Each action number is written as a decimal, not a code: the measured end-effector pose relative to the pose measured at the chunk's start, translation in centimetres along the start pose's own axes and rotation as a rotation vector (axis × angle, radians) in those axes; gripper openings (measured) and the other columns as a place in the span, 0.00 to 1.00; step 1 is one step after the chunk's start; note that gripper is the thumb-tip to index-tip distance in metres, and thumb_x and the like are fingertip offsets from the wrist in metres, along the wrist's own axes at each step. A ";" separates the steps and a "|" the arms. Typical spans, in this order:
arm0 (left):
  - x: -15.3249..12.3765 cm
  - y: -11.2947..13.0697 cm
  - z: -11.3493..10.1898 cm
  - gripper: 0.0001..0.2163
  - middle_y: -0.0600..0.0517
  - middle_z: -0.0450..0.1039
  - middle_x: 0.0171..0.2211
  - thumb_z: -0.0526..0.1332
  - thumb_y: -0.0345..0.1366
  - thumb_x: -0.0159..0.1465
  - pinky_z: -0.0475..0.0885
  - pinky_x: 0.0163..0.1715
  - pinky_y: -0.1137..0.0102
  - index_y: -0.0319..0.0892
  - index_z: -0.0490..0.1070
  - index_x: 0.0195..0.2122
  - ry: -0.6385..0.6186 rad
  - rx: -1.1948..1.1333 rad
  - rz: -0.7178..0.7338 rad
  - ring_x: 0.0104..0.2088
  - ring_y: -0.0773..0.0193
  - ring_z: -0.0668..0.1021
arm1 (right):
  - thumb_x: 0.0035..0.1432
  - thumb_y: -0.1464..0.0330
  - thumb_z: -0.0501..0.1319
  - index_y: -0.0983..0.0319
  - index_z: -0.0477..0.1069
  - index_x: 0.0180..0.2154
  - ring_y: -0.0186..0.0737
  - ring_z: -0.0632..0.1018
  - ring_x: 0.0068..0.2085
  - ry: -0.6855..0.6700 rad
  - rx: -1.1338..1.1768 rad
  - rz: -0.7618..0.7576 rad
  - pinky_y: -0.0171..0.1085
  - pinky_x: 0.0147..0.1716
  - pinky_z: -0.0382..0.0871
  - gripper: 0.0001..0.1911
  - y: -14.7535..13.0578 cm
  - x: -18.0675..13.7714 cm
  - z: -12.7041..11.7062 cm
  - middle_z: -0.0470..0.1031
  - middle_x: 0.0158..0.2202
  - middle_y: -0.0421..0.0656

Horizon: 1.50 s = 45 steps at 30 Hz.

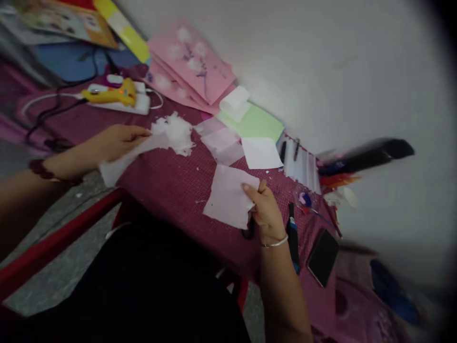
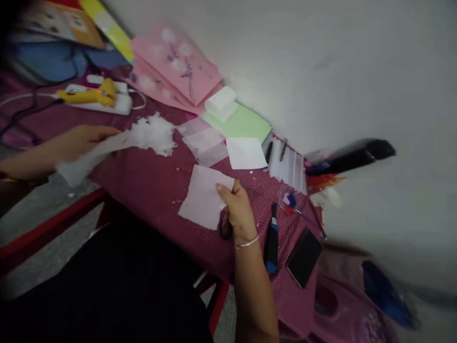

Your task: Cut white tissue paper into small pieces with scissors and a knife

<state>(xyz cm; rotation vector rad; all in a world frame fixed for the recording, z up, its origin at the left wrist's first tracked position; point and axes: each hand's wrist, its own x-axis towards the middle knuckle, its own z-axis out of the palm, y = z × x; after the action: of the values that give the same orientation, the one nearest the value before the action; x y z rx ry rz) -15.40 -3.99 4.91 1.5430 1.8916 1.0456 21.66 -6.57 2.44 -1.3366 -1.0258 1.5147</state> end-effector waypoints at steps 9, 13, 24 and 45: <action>-5.6 1.5 -0.7 0.07 0.59 0.68 0.17 0.65 0.34 0.57 0.55 0.25 0.75 0.41 0.73 0.23 -0.378 0.407 0.002 0.22 0.70 0.67 | 0.39 0.63 0.73 0.60 0.68 0.31 0.23 0.53 0.13 0.011 -0.082 0.003 0.28 0.11 0.42 0.19 1.0 1.3 -1.8 0.60 0.16 0.27; -4.6 2.3 -1.6 0.11 0.56 0.67 0.21 0.62 0.43 0.60 0.58 0.24 0.75 0.42 0.70 0.24 -0.493 0.129 0.099 0.23 0.68 0.68 | 0.39 0.64 0.72 0.59 0.65 0.31 0.21 0.53 0.13 0.063 -0.027 -0.030 0.28 0.11 0.43 0.19 -0.2 0.3 -0.1 0.61 0.18 0.27; -2.2 -3.4 -1.8 0.05 0.55 0.75 0.25 0.66 0.41 0.59 0.71 0.23 0.72 0.47 0.73 0.32 -0.483 -0.932 -0.770 0.23 0.66 0.75 | 0.42 0.64 0.69 0.57 0.65 0.31 0.22 0.54 0.13 -0.003 0.072 0.048 0.27 0.11 0.43 0.15 -4.7 2.8 10.7 0.60 0.18 0.27; 1.1 5.5 4.6 0.05 0.53 0.76 0.27 0.64 0.35 0.58 0.73 0.25 0.71 0.42 0.73 0.35 -0.757 -0.710 -0.492 0.23 0.67 0.77 | 0.51 0.64 0.65 0.58 0.69 0.45 0.25 0.58 0.16 0.100 0.006 0.059 0.31 0.14 0.44 0.18 2.0 -1.9 2.7 0.78 0.29 0.37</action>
<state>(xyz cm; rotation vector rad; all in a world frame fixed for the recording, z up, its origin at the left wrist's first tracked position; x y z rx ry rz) -8.91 -1.35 6.69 0.8127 1.0961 0.6506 18.90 -9.12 1.32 -1.4353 -0.9254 1.4770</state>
